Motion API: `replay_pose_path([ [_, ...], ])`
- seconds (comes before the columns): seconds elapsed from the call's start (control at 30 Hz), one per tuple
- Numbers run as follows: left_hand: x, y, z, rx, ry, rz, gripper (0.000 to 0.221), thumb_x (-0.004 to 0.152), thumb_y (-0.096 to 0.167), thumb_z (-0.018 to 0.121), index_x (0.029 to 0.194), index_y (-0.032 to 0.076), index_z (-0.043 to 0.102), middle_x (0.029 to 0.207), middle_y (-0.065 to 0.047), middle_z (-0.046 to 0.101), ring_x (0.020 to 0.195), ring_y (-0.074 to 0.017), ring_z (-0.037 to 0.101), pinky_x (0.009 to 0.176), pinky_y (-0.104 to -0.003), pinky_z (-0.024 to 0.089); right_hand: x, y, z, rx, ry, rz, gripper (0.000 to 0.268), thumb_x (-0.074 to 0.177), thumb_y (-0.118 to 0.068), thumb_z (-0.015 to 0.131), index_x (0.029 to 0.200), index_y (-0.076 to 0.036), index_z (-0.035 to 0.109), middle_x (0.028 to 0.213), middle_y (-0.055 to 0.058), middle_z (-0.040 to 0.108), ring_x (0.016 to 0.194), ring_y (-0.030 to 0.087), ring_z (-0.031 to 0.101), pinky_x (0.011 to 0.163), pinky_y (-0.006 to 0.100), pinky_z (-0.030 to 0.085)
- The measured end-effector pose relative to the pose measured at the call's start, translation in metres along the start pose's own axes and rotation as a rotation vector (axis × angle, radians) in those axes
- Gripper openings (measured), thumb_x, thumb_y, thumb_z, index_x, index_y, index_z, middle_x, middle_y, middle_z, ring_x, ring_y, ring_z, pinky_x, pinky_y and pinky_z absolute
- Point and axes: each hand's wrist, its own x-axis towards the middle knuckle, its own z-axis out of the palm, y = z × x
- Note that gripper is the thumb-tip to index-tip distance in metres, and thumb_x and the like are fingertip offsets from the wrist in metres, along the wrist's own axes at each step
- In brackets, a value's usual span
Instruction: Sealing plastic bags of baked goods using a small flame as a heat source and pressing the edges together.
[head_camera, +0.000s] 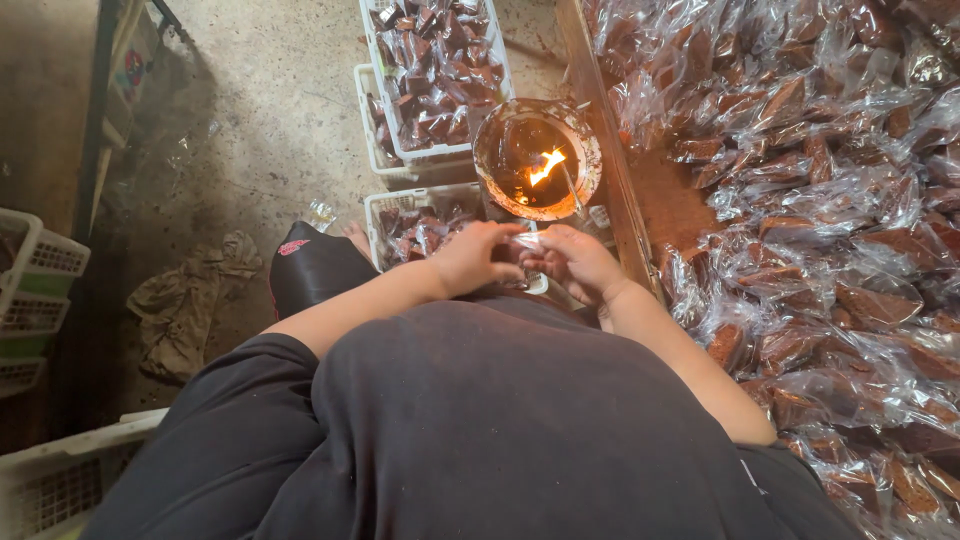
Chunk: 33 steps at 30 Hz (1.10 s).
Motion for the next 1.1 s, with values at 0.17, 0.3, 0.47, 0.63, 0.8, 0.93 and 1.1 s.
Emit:
replay_pose_path([
  [0.17,0.002,-0.030,0.008,0.065,-0.225,-0.363,0.056,0.085,0.063,0.071,0.111,0.015,0.061,0.101,-0.018,0.070,0.105,-0.0369,0.069,0.091,-0.048,0.055,0.033,-0.010,-0.030,0.191,0.070,-0.205,0.004,0.107,-0.020,0.059,0.105,-0.016,0.060,0.103,0.004,0.071,0.100,0.023,0.074,0.094,0.032,0.061],
  [0.3,0.008,-0.047,0.021,-0.189,-0.188,-0.417,0.042,0.084,0.056,0.076,0.106,0.020,0.071,0.083,-0.008,0.073,0.084,-0.0258,0.075,0.073,-0.038,0.058,0.020,-0.007,0.001,0.038,-0.042,-0.202,0.018,0.106,-0.025,0.058,0.123,-0.019,0.061,0.103,-0.001,0.073,0.096,0.014,0.073,0.086,0.024,0.061],
  [0.47,0.017,-0.060,0.045,-0.813,-0.154,-0.530,0.044,0.097,0.052,0.069,0.117,0.013,0.067,0.081,-0.017,0.073,0.064,-0.0262,0.075,0.052,-0.032,0.061,-0.043,-0.045,0.079,-0.311,0.271,-0.056,0.026,0.097,-0.033,0.074,0.089,-0.010,0.067,0.056,0.005,0.054,0.047,0.013,0.058,0.057,0.018,0.054],
  [0.63,0.008,-0.039,0.025,-0.784,-0.167,-0.536,0.064,0.099,0.056,0.061,0.129,0.000,0.058,0.091,-0.026,0.072,0.072,-0.0323,0.077,0.056,-0.034,0.064,0.072,-0.001,-0.006,-0.291,0.286,0.001,0.031,0.093,-0.041,0.077,0.112,-0.018,0.069,0.087,0.000,0.068,0.070,0.011,0.067,0.057,0.017,0.048],
  [0.8,0.008,-0.047,0.028,-0.804,-0.184,-0.596,0.068,0.098,0.056,0.060,0.131,-0.003,0.054,0.088,-0.026,0.072,0.069,-0.0291,0.076,0.051,-0.026,0.062,0.087,0.009,-0.016,-0.255,0.313,0.012,0.028,0.091,-0.037,0.079,0.108,-0.017,0.068,0.089,0.000,0.066,0.072,0.014,0.069,0.053,0.016,0.046],
  [0.93,0.004,-0.042,0.017,-1.040,-0.111,-0.653,0.059,0.097,0.039,0.069,0.138,0.004,0.045,0.097,-0.026,0.070,0.080,-0.0370,0.076,0.062,-0.038,0.065,0.083,0.014,-0.032,-0.066,0.255,-0.006,0.026,0.095,-0.033,0.078,0.104,-0.010,0.068,0.090,0.007,0.070,0.077,0.023,0.074,0.066,0.033,0.062],
  [1.1,0.004,-0.050,0.010,-1.251,0.131,-0.653,0.048,0.096,0.009,0.071,0.135,0.022,0.047,0.116,-0.005,0.051,0.104,-0.0381,0.071,0.089,-0.056,0.063,0.060,0.019,-0.022,0.013,0.038,-0.061,0.022,0.096,-0.032,0.077,0.089,-0.013,0.068,0.081,0.007,0.074,0.075,0.017,0.074,0.065,0.025,0.059],
])
